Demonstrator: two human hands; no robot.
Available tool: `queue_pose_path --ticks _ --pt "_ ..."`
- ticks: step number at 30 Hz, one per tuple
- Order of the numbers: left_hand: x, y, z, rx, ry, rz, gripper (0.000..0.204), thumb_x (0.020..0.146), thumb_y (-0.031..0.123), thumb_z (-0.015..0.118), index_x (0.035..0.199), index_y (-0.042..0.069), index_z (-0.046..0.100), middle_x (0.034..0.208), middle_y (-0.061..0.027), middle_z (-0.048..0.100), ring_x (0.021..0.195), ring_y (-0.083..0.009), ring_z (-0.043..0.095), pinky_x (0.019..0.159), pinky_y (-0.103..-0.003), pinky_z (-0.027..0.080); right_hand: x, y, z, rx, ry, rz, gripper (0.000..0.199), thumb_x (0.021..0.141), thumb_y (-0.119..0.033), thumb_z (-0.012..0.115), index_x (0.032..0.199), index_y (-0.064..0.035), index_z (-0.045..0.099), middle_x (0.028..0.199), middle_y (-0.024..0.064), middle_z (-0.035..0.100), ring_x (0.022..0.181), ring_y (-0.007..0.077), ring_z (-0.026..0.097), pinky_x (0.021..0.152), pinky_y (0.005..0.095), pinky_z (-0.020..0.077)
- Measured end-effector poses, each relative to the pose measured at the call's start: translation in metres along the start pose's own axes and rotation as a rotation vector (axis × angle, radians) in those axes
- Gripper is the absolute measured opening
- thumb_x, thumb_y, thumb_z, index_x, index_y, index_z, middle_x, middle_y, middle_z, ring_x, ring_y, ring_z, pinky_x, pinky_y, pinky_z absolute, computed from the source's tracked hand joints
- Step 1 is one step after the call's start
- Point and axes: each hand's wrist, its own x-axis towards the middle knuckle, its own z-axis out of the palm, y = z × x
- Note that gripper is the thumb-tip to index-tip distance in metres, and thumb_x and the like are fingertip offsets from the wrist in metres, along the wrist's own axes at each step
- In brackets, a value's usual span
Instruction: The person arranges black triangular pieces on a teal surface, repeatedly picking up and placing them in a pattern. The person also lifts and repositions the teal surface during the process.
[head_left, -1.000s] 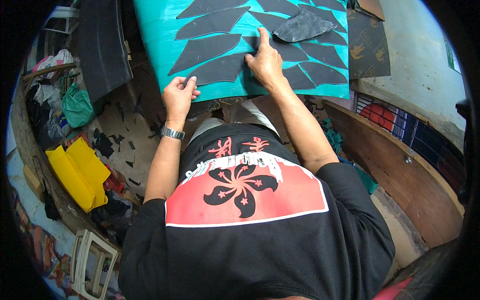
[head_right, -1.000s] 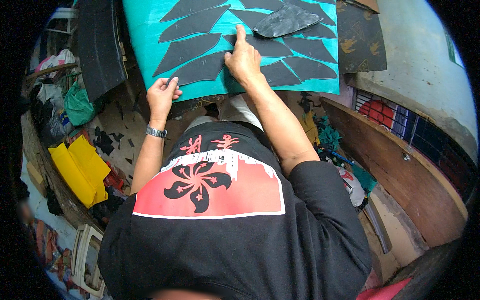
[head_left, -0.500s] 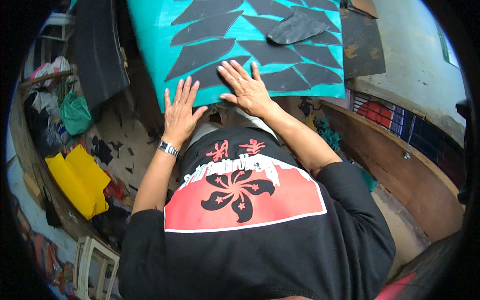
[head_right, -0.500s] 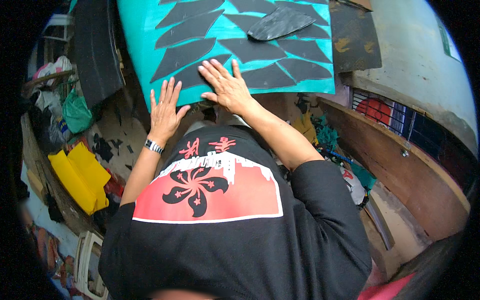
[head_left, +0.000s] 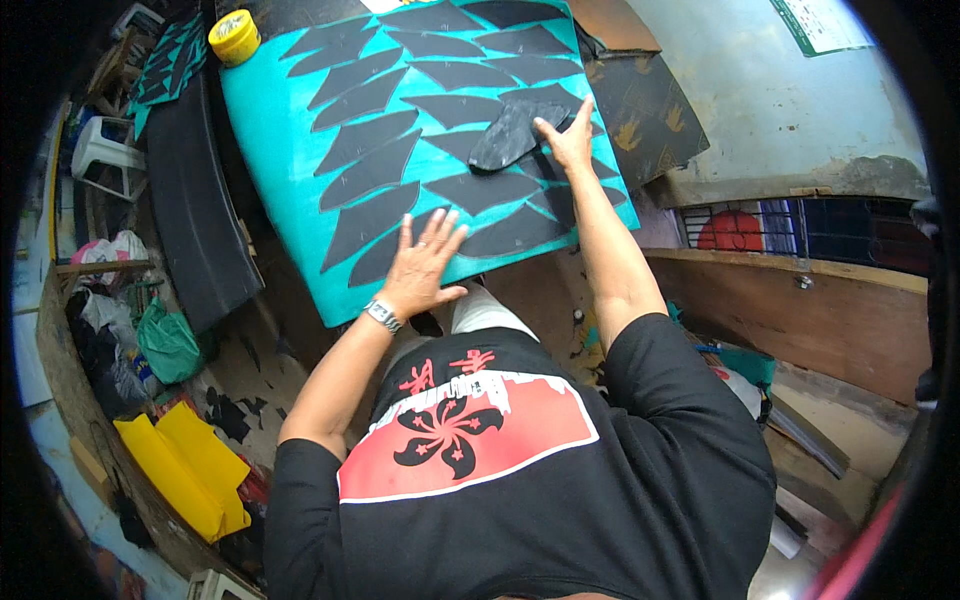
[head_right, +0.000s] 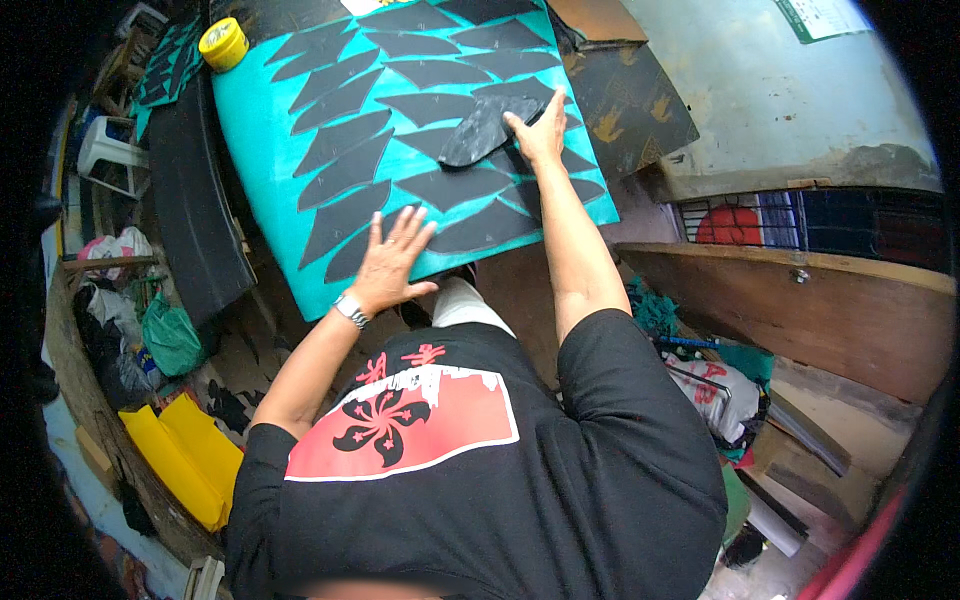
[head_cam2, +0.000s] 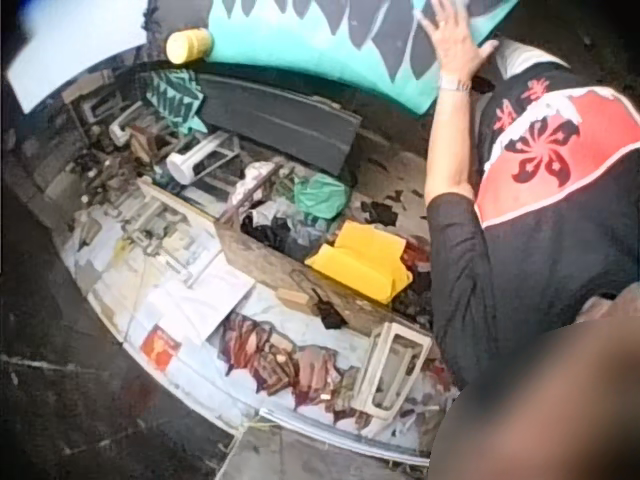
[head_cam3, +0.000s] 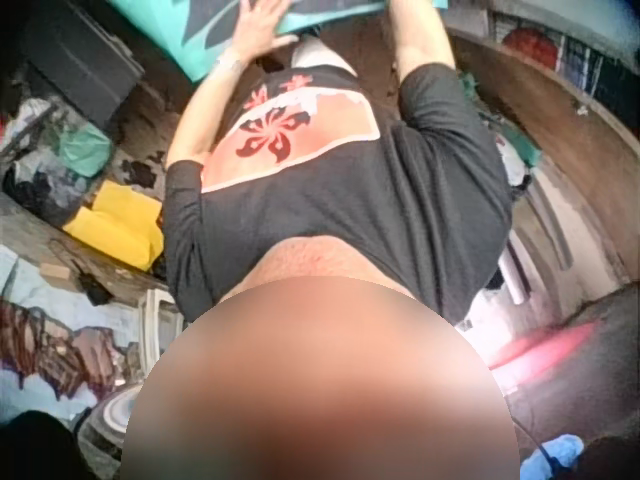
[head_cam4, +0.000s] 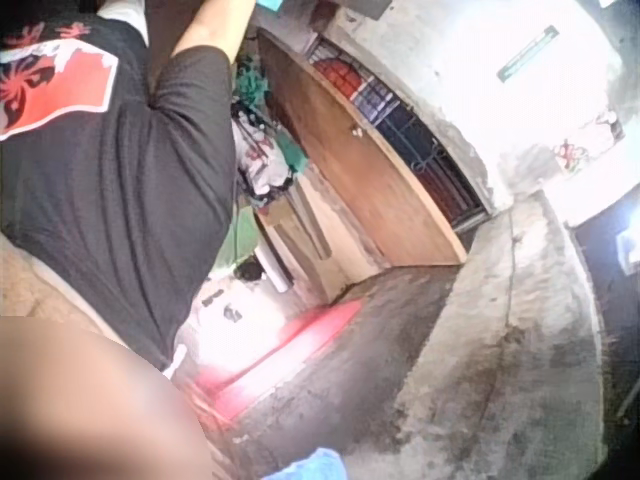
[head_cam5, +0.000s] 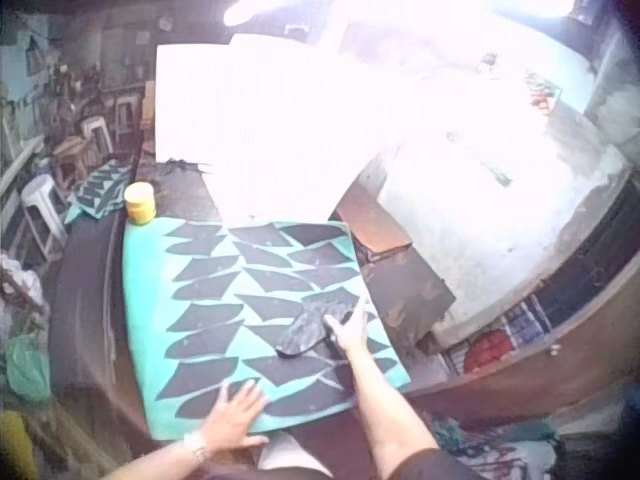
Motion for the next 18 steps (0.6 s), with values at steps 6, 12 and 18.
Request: queue_pose_path --ticks 6,12,18 --pt "0.039 0.02 0.015 0.033 -0.113 -0.06 0.119 0.062 0.065 0.078 0.154 0.008 0.029 0.163 -0.0191 0.018 0.151 -0.0387 0.012 0.115 -0.071 0.005 0.025 0.023 0.004 0.117 -0.252 0.266 0.11 0.069 -0.039 0.086 0.155 -0.0099 0.024 0.14 0.0253 0.052 0.123 0.0377 0.055 0.105 0.0456 0.0428" --pt "0.07 0.032 0.008 -0.186 0.174 -0.119 0.051 0.075 0.044 0.079 0.112 0.012 0.066 0.128 -0.0125 0.058 0.129 -0.0315 0.049 0.114 -0.065 0.016 0.034 0.041 -0.011 0.073 -0.16 0.144 0.089 0.077 -0.038 0.08 0.149 -0.0074 0.036 0.126 0.0222 0.058 0.117 0.0373 0.056 0.1 0.0456 0.0449" --pt "0.165 0.001 0.005 -0.173 0.479 -0.42 0.085 0.076 0.043 0.08 0.145 0.01 0.043 0.155 -0.0207 0.034 0.144 -0.0401 0.03 0.116 -0.056 0.023 0.072 0.082 -0.043 -0.107 -0.198 0.297 0.079 0.083 -0.031 0.076 0.147 -0.004 0.038 0.137 0.024 0.055 0.124 0.0406 0.053 0.104 0.0481 0.0427"
